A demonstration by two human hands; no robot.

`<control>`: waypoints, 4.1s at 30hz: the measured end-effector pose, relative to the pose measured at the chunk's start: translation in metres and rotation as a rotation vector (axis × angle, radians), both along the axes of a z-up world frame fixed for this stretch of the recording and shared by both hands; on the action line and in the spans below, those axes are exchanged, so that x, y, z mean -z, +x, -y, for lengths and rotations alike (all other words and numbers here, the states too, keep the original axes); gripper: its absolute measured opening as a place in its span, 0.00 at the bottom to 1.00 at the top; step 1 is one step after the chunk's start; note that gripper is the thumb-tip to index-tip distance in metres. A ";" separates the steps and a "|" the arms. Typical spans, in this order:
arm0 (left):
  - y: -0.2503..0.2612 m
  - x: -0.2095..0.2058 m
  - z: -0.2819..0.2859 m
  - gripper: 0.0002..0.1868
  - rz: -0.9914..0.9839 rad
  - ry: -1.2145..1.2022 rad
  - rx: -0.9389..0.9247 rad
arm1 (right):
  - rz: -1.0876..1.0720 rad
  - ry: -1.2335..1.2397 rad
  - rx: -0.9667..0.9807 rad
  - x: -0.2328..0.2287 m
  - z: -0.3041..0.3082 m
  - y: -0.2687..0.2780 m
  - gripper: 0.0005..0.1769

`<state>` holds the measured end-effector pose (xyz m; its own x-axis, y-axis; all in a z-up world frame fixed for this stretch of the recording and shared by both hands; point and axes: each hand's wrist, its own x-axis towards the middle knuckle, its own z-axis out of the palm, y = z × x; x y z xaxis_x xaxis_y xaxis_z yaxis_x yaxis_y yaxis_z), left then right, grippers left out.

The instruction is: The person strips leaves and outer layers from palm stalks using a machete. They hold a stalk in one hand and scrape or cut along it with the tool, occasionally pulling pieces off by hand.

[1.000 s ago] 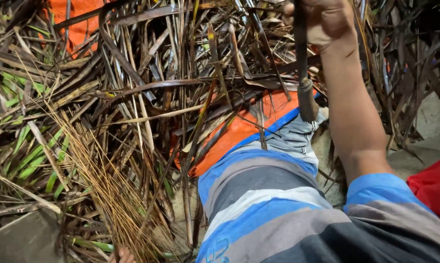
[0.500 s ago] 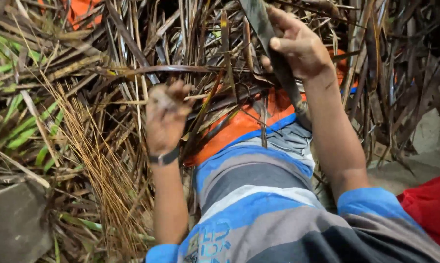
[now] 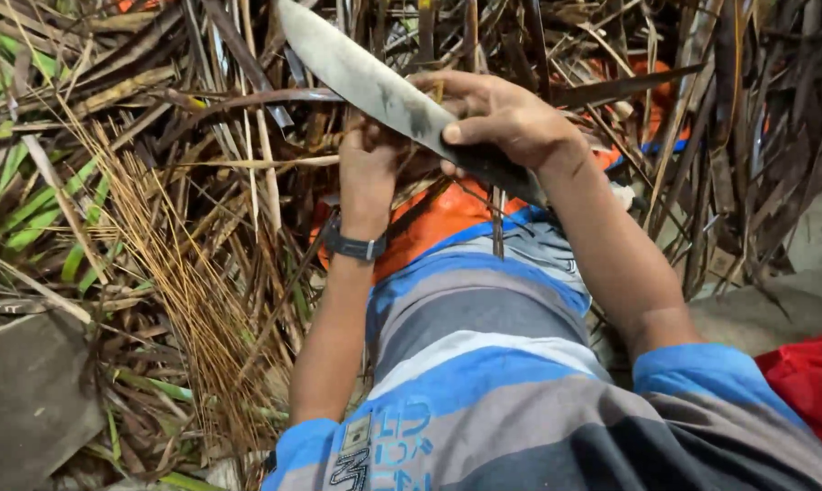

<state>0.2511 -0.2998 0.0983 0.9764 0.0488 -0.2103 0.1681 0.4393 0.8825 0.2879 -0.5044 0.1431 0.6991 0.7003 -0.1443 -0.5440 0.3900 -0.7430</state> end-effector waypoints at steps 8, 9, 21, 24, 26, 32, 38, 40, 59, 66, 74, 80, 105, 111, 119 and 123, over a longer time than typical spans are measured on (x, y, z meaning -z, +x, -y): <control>-0.042 -0.083 -0.042 0.12 0.278 0.668 0.347 | -0.011 -0.048 0.037 0.008 0.006 0.004 0.38; -0.037 -0.072 -0.047 0.12 0.277 0.670 0.343 | -0.010 -0.047 0.032 0.009 0.006 0.003 0.38; -0.013 -0.079 -0.035 0.14 -0.033 0.842 0.359 | -0.053 0.006 0.015 -0.003 0.003 0.002 0.46; -0.013 -0.060 -0.033 0.13 0.076 0.806 0.360 | -0.055 0.137 -0.098 0.000 -0.008 -0.002 0.51; -0.018 -0.039 -0.033 0.27 0.010 1.076 0.193 | -0.046 0.116 -0.148 0.015 -0.014 -0.007 0.48; -0.028 -0.077 -0.027 0.16 0.191 0.863 0.301 | -0.054 -0.128 0.249 0.044 0.014 0.020 0.39; -0.028 -0.064 -0.035 0.18 0.066 0.821 0.345 | -0.208 -0.184 0.383 0.027 0.027 0.016 0.10; -0.028 -0.059 -0.031 0.19 0.021 0.788 0.358 | -0.193 -0.066 0.263 0.019 0.009 0.004 0.29; -0.034 -0.037 -0.024 0.18 -0.003 0.610 0.477 | 0.184 -0.211 0.175 0.049 0.013 0.015 0.35; -0.036 -0.033 -0.026 0.17 -0.102 0.519 0.466 | 0.014 -0.141 0.070 0.017 -0.005 0.000 0.39; -0.053 -0.037 -0.049 0.17 -0.113 0.568 0.473 | -0.104 -0.464 0.418 0.088 0.052 0.023 0.13; -0.046 -0.023 -0.038 0.13 -0.313 -0.007 0.452 | -0.035 -0.144 -0.027 0.025 -0.004 -0.020 0.49; -0.055 -0.033 -0.035 0.26 -0.157 0.683 0.471 | 0.022 -0.116 -0.153 0.046 -0.016 -0.026 0.41; -0.068 -0.030 -0.039 0.20 -0.033 0.582 0.489 | -0.037 -0.320 0.169 0.065 0.023 -0.002 0.38; -0.066 0.002 -0.033 0.12 0.052 1.008 0.206 | 0.227 -0.402 0.074 0.030 -0.010 -0.018 0.50; -0.076 0.001 -0.029 0.14 -0.155 1.083 0.214 | -0.068 -0.193 -0.017 0.065 -0.024 -0.046 0.38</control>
<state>0.1751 -0.2708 0.0976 0.9536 0.1137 -0.2788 0.2894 -0.6012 0.7448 0.2415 -0.4804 0.0780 0.6718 0.6666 -0.3229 -0.6003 0.2347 -0.7646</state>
